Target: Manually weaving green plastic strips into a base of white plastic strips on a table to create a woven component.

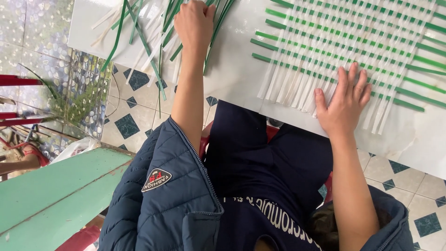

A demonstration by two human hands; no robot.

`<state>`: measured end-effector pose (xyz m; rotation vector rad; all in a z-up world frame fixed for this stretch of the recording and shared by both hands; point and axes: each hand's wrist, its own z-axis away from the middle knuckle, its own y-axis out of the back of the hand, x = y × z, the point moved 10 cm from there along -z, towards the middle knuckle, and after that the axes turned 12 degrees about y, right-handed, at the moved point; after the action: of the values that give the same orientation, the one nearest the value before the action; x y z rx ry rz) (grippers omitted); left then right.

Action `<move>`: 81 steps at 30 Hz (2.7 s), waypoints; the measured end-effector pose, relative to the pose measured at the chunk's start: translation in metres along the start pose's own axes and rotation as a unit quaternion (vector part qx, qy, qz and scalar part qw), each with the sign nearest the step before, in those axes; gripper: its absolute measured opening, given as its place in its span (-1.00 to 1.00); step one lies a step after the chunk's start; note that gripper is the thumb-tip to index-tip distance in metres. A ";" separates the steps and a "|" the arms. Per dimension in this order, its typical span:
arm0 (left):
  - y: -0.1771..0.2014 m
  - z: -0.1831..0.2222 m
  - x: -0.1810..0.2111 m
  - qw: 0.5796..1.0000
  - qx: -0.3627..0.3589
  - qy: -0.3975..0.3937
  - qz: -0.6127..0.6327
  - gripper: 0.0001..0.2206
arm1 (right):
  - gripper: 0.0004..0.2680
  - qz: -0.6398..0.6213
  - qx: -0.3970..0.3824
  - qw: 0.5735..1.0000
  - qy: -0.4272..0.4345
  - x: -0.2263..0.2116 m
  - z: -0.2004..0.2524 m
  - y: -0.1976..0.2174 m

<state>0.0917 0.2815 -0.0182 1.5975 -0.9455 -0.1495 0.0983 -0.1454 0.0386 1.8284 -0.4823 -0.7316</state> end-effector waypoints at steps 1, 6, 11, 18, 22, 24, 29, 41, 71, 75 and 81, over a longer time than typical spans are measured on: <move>0.000 -0.001 0.001 1.000 -0.001 -0.001 0.000 -0.58 | -0.57 0.000 0.000 1.000 -0.001 0.000 0.000 0.000; 0.000 -0.005 0.010 0.995 0.077 -0.052 -0.025 -0.75 | -0.58 0.000 0.001 1.000 -0.001 0.000 0.000 0.000; -0.004 -0.008 0.010 0.997 0.043 -0.052 -0.035 -0.83 | -0.57 -0.002 0.005 1.000 -0.001 0.002 0.001 -0.001; 0.060 0.013 0.017 0.994 -0.043 0.008 0.103 -0.87 | -0.57 -0.005 0.009 1.000 -0.001 0.000 0.001 0.001; 0.121 0.069 0.066 0.952 -0.090 -0.027 0.292 -0.84 | -0.57 0.004 0.011 1.000 0.002 0.003 0.001 0.001; 0.117 0.104 0.093 0.915 -0.194 -0.060 0.348 -0.90 | -0.57 -0.081 -0.019 0.996 -0.042 0.014 0.002 -0.006; 0.100 0.163 0.136 0.876 -0.328 -0.117 0.333 -0.90 | -0.56 -0.311 0.008 0.947 -0.083 0.005 0.002 0.038; 0.082 0.192 0.145 0.859 -0.383 -0.242 0.237 -0.89 | -0.90 -0.253 0.251 0.932 -0.064 -0.022 0.030 0.078; 0.076 0.264 0.176 0.948 -0.132 -0.286 0.052 -0.42 | -0.43 -0.028 -0.073 0.997 -0.026 -0.048 0.029 -0.005; 0.081 0.265 0.173 0.953 -0.132 -0.271 0.036 -0.40 | -0.41 -0.020 -0.075 0.995 -0.055 -0.046 0.033 -0.001; 0.072 0.269 0.168 0.955 -0.144 -0.257 0.014 -0.35 | -0.42 -0.026 -0.091 0.994 -0.058 -0.049 0.028 0.006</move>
<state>0.0133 -0.0295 0.0363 1.2910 -1.2777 -0.6789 0.0436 -0.1358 0.0500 1.6401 -0.4296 -0.8933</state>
